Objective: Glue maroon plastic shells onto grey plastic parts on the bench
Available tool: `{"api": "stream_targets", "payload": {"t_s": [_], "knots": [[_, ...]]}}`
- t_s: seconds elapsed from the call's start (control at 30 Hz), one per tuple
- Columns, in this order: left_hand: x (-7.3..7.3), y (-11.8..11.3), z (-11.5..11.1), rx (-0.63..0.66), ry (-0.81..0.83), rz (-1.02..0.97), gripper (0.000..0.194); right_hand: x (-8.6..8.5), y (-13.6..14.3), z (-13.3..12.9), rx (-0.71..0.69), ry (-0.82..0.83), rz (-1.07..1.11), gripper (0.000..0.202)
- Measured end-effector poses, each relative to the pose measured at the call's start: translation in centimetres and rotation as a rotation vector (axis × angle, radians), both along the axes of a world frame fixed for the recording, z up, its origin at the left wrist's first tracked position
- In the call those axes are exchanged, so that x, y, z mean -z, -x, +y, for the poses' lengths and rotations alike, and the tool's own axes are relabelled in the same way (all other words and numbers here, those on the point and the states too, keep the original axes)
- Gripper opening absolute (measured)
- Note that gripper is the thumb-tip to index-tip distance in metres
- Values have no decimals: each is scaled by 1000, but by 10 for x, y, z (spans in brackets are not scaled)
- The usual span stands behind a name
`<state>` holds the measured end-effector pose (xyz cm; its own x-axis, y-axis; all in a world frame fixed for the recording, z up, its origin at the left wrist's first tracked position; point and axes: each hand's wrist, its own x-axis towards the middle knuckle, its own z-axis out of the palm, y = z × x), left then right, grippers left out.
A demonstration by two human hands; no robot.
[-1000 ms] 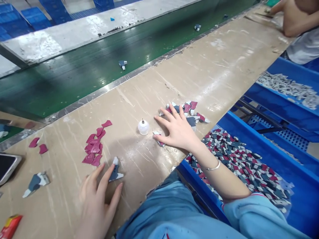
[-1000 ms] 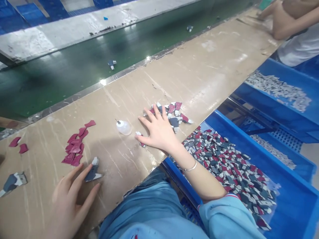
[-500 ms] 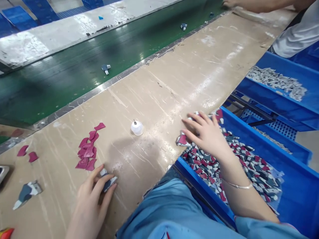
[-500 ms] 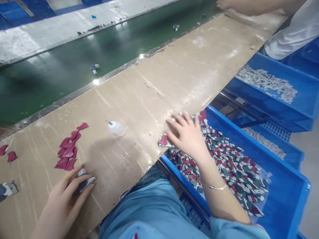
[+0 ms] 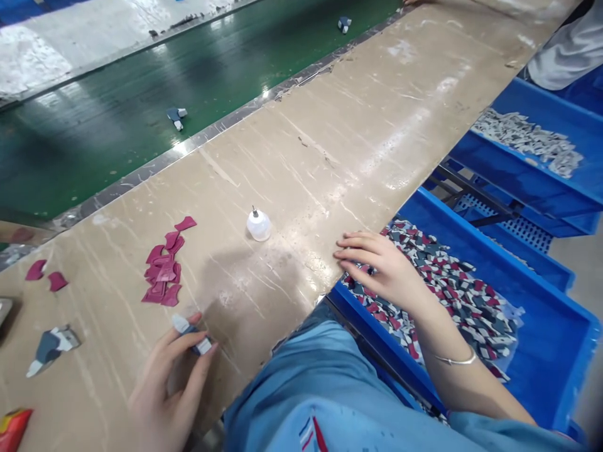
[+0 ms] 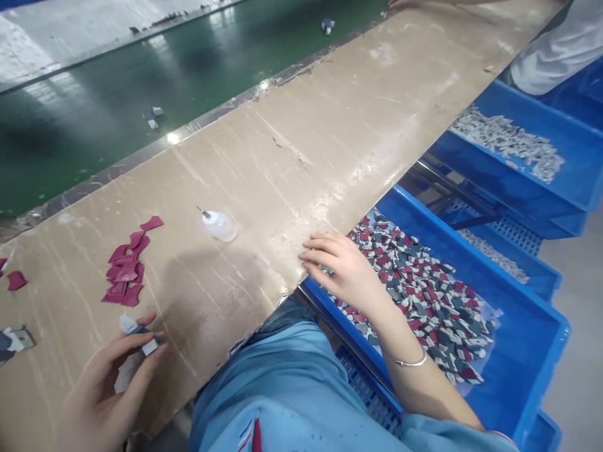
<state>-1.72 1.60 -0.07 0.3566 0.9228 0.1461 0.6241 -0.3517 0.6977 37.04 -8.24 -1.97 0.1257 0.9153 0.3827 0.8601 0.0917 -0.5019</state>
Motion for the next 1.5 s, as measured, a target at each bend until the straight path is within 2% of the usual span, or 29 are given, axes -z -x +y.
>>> {"api": "stream_targets", "payload": {"t_s": [0.07,0.1,0.17,0.23,0.27,0.33,0.4,0.47,0.53,0.6,0.67,0.73,0.83,0.93,1.0,1.03,1.17,1.23,1.33,1.5], "knots": [[-2,-4,-6,-67,48,-56,13,4,-13,-11,154,6,11,18],[-2,-5,-7,-72,68,-81,24,5,-21,-18,267,-5,32,19],[-1,-5,-7,-39,109,-121,60,3,-32,-31,481,-51,109,20],[1,-4,-5,-2,156,-131,87,-3,-28,-36,580,-107,214,25],[2,-4,-3,3,183,-118,90,-5,-19,-35,567,-121,281,29],[4,-3,-1,-29,214,-89,80,-8,10,-21,453,-94,470,42],[5,-4,0,-69,224,-82,70,-9,47,5,285,-5,683,61],[4,-6,-3,-119,231,-95,69,-11,80,37,111,85,911,85],[3,-9,-8,-186,242,-112,68,-17,104,70,-113,262,1619,91],[2,-12,-14,-237,256,-137,66,-24,117,99,-143,410,2026,85],[3,-15,-20,-250,270,-161,63,-31,120,121,-54,432,2194,77],[5,-16,-22,-253,295,-181,61,-35,118,138,67,399,2171,67],[9,-18,-19,-239,358,-199,65,-35,113,151,157,385,1925,52],[9,-22,-17,-254,406,-228,66,-30,119,144,84,383,1520,50],[6,-26,-20,-296,417,-273,65,-24,129,128,8,306,1199,55],[5,-28,-21,-301,427,-294,65,-20,135,117,29,197,1058,57],[2,-35,-24,-250,453,-314,64,-1,148,77,-52,47,988,58],[3,-36,-25,-246,424,-318,63,8,149,63,-89,-65,811,51],[3,-36,-26,-239,399,-348,63,13,151,54,-87,-127,618,45],[0,-37,-27,-219,430,-369,63,9,155,56,-92,-140,528,42]]}}
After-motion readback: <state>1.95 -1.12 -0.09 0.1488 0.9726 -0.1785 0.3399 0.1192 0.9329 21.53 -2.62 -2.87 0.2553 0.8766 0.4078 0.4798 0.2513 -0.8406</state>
